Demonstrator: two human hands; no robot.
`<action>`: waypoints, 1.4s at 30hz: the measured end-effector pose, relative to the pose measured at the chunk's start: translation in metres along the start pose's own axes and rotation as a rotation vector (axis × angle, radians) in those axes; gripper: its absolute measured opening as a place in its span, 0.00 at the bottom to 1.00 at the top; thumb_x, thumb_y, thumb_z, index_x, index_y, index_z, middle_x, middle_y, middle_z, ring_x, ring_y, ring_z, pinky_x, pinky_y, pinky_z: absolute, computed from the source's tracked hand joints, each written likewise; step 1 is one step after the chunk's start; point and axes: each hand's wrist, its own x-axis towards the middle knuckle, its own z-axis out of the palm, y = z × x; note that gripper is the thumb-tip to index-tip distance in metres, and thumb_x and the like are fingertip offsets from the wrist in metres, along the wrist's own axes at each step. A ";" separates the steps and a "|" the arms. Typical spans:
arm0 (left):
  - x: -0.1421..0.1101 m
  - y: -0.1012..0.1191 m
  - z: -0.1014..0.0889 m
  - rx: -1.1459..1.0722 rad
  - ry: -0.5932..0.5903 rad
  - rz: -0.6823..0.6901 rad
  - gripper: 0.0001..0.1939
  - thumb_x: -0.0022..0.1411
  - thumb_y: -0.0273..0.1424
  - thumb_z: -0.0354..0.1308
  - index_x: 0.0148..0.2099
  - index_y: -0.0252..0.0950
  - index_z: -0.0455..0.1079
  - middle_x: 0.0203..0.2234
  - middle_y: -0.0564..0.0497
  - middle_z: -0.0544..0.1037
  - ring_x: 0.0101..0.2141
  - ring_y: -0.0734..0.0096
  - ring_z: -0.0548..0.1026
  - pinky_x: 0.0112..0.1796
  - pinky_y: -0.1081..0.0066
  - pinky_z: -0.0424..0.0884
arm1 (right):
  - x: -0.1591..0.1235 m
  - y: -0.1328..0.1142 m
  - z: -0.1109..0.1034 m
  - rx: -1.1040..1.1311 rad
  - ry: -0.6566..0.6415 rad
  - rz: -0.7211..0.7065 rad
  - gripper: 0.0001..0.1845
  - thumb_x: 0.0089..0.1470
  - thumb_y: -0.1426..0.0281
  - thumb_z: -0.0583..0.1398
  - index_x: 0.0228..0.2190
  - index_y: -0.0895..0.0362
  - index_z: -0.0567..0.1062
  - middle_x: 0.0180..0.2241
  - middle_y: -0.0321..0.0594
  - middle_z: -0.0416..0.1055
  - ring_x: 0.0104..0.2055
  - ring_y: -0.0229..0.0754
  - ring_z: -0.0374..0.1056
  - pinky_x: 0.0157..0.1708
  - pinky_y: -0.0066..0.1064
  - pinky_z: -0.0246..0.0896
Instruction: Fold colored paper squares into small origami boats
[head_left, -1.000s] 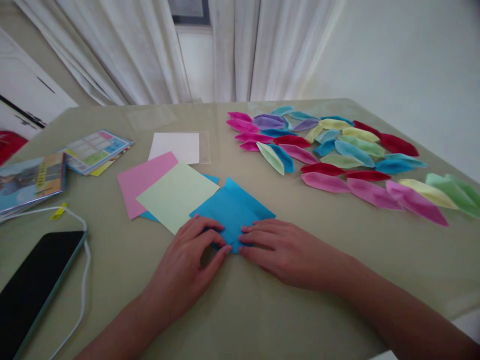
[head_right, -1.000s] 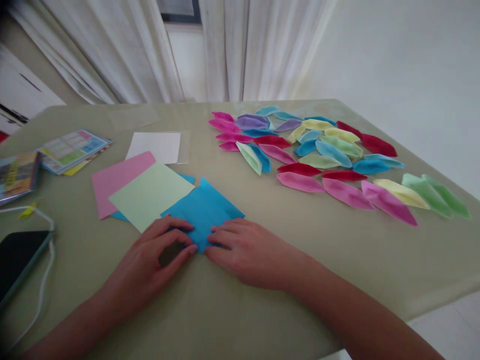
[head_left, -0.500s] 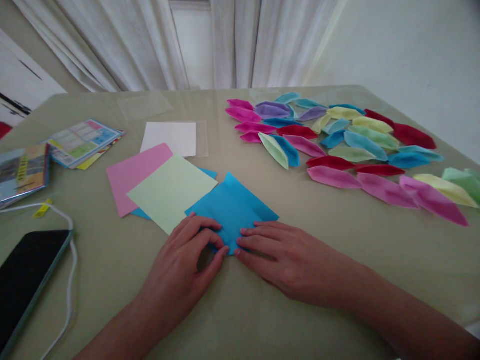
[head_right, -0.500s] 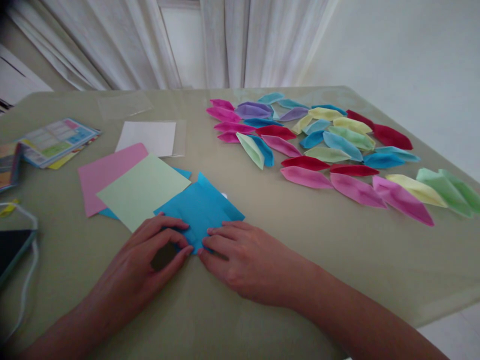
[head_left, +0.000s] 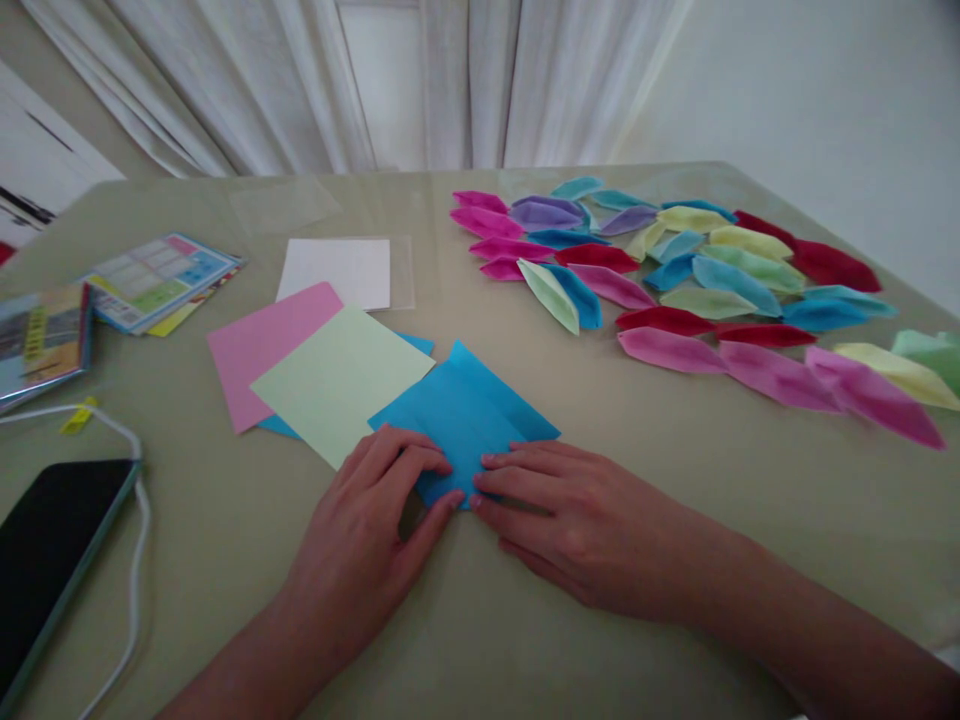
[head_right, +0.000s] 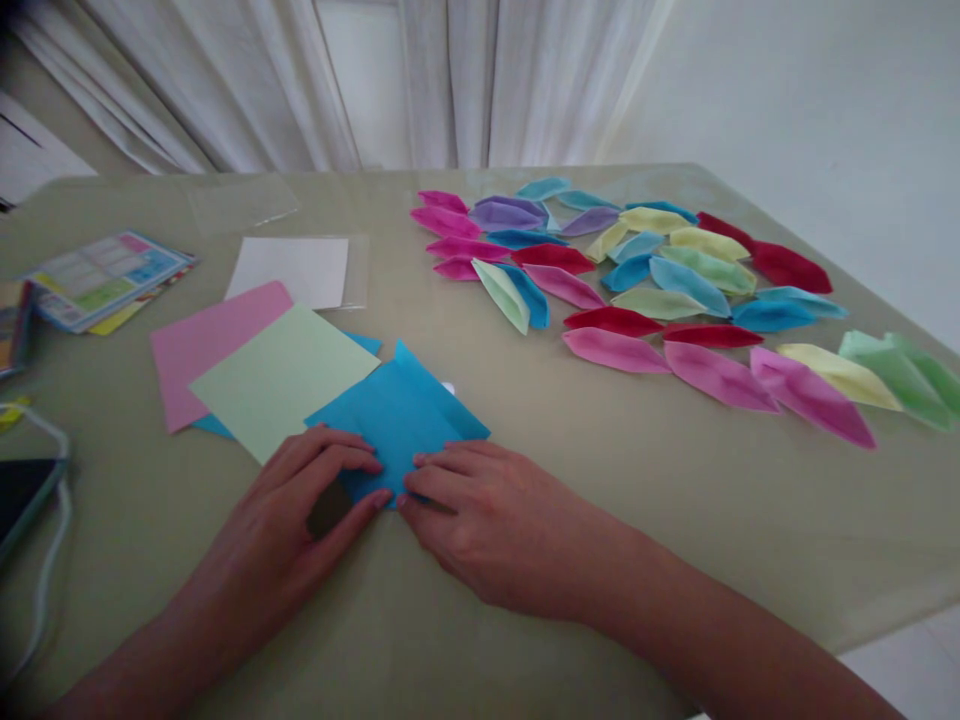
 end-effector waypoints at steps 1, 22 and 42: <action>0.000 0.000 0.000 -0.002 -0.004 -0.003 0.08 0.73 0.37 0.60 0.51 0.44 0.69 0.48 0.49 0.74 0.50 0.57 0.72 0.51 0.56 0.69 | 0.000 0.000 0.000 0.004 -0.001 0.004 0.16 0.72 0.72 0.57 0.57 0.61 0.77 0.52 0.48 0.80 0.57 0.51 0.74 0.58 0.46 0.71; 0.000 -0.009 -0.010 -0.079 -0.089 0.067 0.07 0.71 0.37 0.62 0.49 0.48 0.70 0.52 0.55 0.78 0.55 0.59 0.73 0.62 0.51 0.60 | 0.002 -0.004 -0.004 0.142 -0.029 0.085 0.11 0.73 0.70 0.57 0.49 0.59 0.78 0.51 0.47 0.81 0.60 0.50 0.74 0.63 0.47 0.68; -0.001 -0.004 -0.001 0.022 -0.006 0.066 0.03 0.72 0.36 0.60 0.44 0.43 0.72 0.52 0.50 0.75 0.54 0.56 0.71 0.59 0.52 0.64 | 0.002 -0.005 -0.005 0.101 -0.066 0.073 0.13 0.73 0.68 0.56 0.50 0.59 0.78 0.52 0.49 0.80 0.61 0.52 0.73 0.63 0.51 0.67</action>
